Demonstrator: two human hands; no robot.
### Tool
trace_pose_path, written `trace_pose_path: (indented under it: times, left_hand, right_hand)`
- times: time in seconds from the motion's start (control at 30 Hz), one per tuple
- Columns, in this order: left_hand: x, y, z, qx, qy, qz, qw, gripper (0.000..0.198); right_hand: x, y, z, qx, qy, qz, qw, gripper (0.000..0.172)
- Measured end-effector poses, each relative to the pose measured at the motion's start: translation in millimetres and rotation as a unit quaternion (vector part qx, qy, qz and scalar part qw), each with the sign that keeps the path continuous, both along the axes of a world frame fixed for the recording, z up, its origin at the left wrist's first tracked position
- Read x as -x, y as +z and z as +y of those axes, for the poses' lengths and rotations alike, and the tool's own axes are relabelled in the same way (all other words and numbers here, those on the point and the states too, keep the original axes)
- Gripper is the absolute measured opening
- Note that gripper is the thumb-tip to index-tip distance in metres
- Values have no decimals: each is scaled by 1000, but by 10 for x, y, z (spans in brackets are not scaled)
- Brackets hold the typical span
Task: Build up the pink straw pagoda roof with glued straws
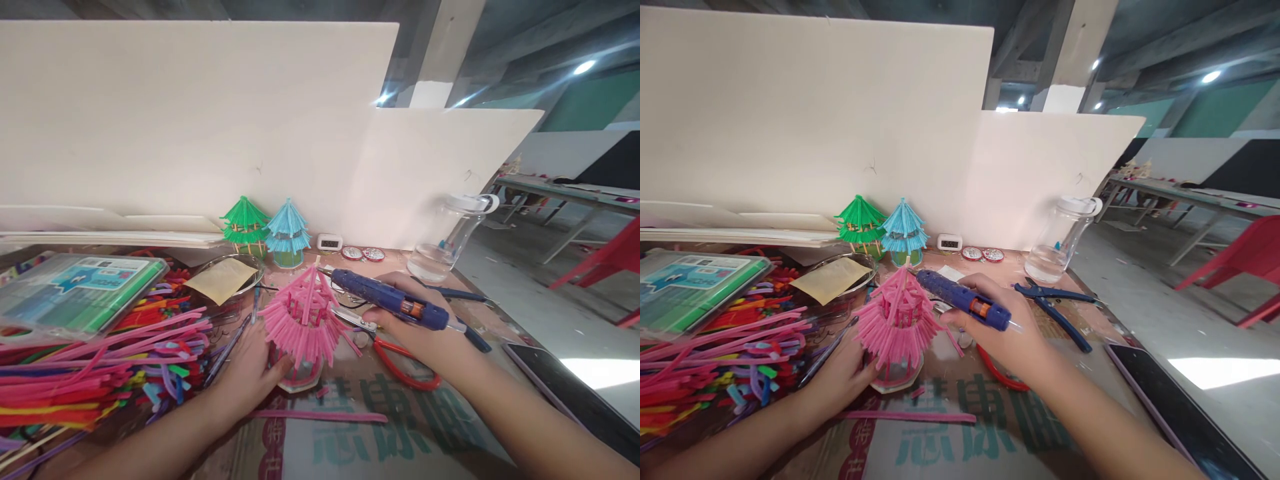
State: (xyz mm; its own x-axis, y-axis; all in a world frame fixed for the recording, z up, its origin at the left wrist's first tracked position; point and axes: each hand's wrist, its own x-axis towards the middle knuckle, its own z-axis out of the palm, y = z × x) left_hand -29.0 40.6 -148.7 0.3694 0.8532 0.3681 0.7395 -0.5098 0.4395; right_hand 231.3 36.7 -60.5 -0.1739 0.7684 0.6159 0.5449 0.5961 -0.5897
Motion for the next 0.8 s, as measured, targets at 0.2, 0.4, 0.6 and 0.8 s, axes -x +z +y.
trace_pose_path:
  times: [0.2, 0.4, 0.6, 0.8]
  left_hand:
    - [-2, 20, 6, -9, -2, -22, 1000, 43]
    - [-11, 28, 1, 14, 21, -23, 999, 38]
    - [-6, -3, 15, -7, 31, -29, 999, 45]
    - [-25, 26, 16, -38, 26, -34, 998, 48]
  right_hand:
    - [-10, 7, 18, 19, 12, 4, 1000, 19]
    - [-97, 48, 59, 75, 141, 47, 986, 32]
    - [-196, 142, 67, 68, 188, -23, 979, 45]
    - [-210, 129, 60, 85, 207, -28, 974, 43]
